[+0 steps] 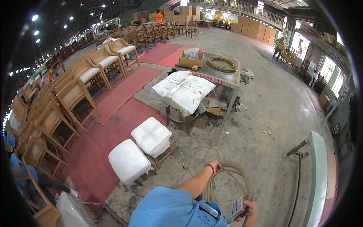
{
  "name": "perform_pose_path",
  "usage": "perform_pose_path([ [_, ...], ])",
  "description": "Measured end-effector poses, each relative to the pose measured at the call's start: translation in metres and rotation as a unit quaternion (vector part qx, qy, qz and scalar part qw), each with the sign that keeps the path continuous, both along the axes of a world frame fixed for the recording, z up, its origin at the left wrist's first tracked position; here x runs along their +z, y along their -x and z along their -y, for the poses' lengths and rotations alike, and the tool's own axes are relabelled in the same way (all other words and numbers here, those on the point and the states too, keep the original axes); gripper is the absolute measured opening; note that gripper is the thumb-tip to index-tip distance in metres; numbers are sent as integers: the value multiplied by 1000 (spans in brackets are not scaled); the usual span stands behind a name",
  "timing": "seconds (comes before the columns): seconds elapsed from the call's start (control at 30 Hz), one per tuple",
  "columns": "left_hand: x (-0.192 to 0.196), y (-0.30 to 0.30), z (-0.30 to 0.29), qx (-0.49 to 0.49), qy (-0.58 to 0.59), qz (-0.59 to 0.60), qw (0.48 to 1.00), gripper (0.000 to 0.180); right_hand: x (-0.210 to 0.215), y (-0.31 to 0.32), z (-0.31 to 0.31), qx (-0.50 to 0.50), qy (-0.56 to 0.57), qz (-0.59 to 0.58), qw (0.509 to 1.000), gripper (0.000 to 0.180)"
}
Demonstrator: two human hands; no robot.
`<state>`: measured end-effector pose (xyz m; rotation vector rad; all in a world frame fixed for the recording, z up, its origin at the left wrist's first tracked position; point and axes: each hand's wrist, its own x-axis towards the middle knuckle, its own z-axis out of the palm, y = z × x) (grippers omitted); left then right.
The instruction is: The person coils a long yellow hose by hand in a furniture workshop, forming loops and gathering the length into a bundle. The person places the coiled hose on a workbench and briefly picks up a cardboard box before the clip ends.
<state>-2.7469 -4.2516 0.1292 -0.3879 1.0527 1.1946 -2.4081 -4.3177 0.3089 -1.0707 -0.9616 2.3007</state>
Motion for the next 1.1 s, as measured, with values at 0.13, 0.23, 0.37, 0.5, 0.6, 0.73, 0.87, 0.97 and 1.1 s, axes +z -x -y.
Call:
perform_pose_path([
  [0.13,8,34,11,53,39,62,996,14,42,-46,14,-184,-99,-106,972,16],
  [0.23,-2,46,24,156,93,103,978,19,65,-76,22,-400,-77,-184,894,17],
  [0.37,-24,73,60,264,154,124,944,22,73,-136,8,-614,-179,-198,743,21],
  [0.5,-21,124,110,376,147,100,909,20,62,-243,11,-707,-276,-192,623,27],
  [0.6,10,163,123,437,38,90,894,21,51,-306,37,-800,-285,-140,509,23],
  [0.73,82,185,90,399,-255,-6,881,21,58,-319,82,-894,-232,-34,381,28],
  [0.87,149,155,6,290,-321,-202,879,17,57,-301,119,-821,-326,-40,466,27],
  [0.97,153,97,-60,41,-250,-544,800,16,42,-301,137,-753,-379,-109,527,25],
  [1.1,78,11,-88,-524,-59,-726,442,17,35,-304,146,-702,-348,-115,611,28],
])
